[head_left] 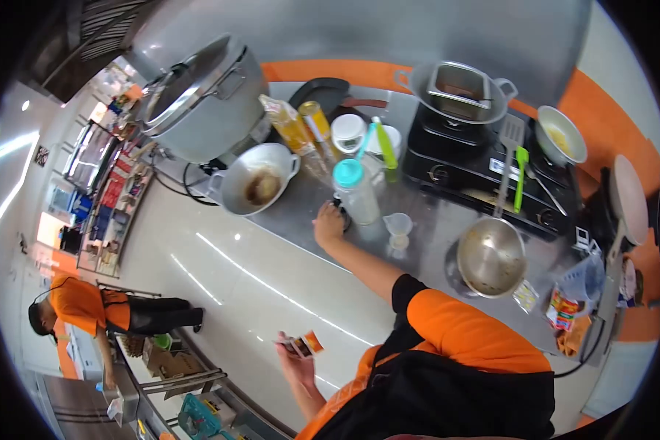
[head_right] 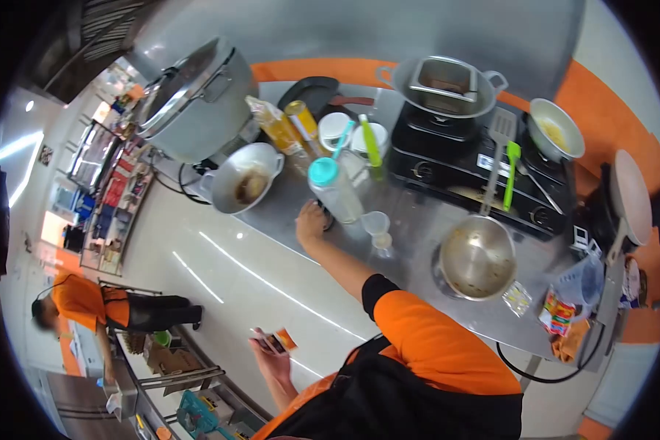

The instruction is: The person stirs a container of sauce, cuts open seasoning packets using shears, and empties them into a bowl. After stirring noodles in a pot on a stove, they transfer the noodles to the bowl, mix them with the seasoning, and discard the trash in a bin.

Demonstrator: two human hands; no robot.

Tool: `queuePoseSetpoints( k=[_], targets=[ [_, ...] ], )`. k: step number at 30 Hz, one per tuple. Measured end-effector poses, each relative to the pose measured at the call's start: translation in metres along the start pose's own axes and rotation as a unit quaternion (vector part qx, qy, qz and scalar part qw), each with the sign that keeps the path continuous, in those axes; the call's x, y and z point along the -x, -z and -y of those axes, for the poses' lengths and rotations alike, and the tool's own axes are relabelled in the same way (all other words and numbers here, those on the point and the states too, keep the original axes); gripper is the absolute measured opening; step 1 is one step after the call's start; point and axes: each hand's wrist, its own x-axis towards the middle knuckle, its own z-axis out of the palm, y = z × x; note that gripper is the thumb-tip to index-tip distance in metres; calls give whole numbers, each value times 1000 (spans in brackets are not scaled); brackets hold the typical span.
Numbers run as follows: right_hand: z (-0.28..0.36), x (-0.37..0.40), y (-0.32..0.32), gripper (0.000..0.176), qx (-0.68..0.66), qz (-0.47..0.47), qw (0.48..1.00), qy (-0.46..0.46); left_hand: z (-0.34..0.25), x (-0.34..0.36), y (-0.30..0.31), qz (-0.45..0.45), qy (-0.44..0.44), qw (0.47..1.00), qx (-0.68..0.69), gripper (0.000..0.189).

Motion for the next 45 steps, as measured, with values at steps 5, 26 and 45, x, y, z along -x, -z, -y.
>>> queuePoseSetpoints(
  k=[5,26,45],
  targets=[
    [10,-10,-43,18,15,-64,996,-62,12,14,37,29,109,971,210,36],
    [-197,186,179,36,-694,546,469,-7,27,41,-62,174,58,983,5,34],
    [-476,408,357,59,-521,69,845,-102,302,245,-241,479,380,778,-143,49]
  ],
)
